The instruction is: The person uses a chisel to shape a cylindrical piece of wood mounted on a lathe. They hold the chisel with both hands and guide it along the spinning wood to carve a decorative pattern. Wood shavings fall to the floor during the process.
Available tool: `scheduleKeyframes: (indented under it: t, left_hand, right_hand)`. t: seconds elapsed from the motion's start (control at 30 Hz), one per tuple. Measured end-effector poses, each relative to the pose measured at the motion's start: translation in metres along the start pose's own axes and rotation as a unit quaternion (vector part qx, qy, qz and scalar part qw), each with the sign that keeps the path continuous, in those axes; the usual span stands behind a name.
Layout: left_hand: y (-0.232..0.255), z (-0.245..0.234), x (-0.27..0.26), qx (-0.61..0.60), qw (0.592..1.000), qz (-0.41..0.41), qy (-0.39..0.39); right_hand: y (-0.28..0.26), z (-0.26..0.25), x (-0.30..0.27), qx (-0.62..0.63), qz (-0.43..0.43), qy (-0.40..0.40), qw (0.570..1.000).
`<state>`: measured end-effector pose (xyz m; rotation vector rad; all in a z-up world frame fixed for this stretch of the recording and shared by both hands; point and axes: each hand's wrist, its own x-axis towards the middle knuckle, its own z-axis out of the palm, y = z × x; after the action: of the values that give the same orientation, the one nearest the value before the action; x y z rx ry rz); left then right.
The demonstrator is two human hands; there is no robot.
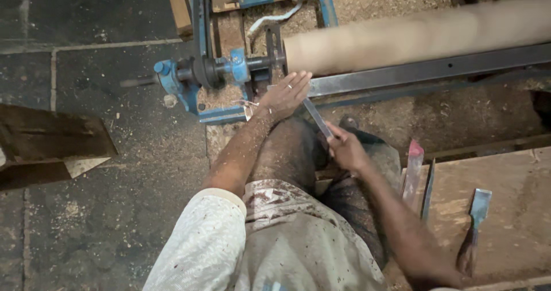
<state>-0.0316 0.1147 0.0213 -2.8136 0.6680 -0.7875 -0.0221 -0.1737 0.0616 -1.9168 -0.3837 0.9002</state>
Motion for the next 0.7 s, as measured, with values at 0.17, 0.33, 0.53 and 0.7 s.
scheduleKeyframes:
  t: [0.17, 0.33, 0.53, 0.7]
  left_hand:
    - [-0.004, 0.002, 0.002, -0.034, 0.999, 0.002, 0.017]
    - [0.004, -0.001, 0.007, -0.045, 0.998, 0.02, 0.04]
    - [-0.003, -0.003, 0.033, -0.045, 0.997, 0.067, 0.018]
    - [-0.001, -0.005, 0.034, -0.035, 0.997, 0.065, 0.007]
  right_hand:
    - [0.017, 0.06, -0.012, 0.119, -0.013, 0.088, 0.989]
    - [0.002, 0.1, -0.031, 0.21, 0.016, 0.145, 0.967]
    - [-0.007, 0.093, -0.026, 0.205, 0.044, 0.182, 0.961]
    - [0.011, 0.064, -0.026, 0.117, 0.024, 0.148, 0.982]
